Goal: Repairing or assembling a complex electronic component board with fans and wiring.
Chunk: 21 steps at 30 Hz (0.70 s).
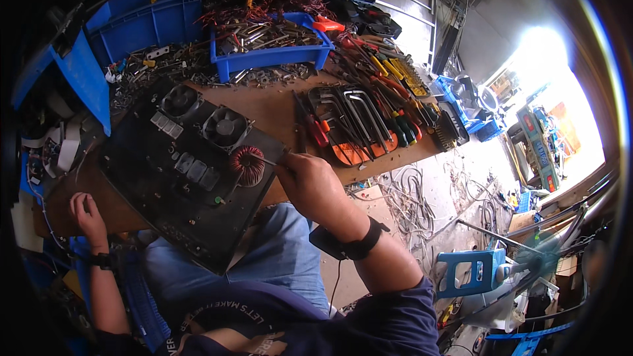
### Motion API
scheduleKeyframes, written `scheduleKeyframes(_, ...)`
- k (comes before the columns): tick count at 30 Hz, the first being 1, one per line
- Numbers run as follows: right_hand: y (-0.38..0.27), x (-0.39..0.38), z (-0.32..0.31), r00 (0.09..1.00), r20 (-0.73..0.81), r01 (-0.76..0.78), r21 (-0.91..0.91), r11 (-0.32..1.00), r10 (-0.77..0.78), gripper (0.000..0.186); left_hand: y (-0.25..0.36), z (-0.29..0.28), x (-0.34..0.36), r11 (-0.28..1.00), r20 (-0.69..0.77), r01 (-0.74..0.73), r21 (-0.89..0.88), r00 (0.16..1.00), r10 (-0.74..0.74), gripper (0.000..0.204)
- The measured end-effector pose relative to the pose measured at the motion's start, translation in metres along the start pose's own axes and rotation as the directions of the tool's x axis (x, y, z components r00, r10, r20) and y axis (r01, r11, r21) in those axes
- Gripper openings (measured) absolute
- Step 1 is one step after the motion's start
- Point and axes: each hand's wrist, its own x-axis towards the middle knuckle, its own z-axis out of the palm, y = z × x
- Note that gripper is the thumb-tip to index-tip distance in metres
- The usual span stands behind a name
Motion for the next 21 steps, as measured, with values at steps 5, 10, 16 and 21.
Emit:
scheduleKeyframes(5,-0.001,-0.001,-0.002,0.997,0.058,-0.047,-0.059,0.997,0.050,0.019,-0.001,0.000,-0.001,1.000,-0.005,-0.007,0.000,1.000,0.007,0.009)
scheduleKeyframes(10,-0.008,-0.007,-0.002,0.999,0.032,-0.033,-0.029,0.999,0.034,0.016,-0.002,0.001,-0.001,1.000,0.010,0.004,-0.003,1.000,-0.004,0.009)
scheduleKeyframes(16,-0.009,-0.008,0.001,0.995,0.069,-0.071,-0.059,0.996,0.075,0.019,-0.004,0.001,-0.002,1.000,0.006,0.016,0.013,1.000,-0.016,0.010)
scheduleKeyframes(21,-0.016,-0.009,0.003,0.988,0.111,-0.103,-0.006,0.995,0.103,0.018,-0.003,0.002,-0.002,0.999,0.005,0.038,-0.012,0.999,-0.038,0.011)
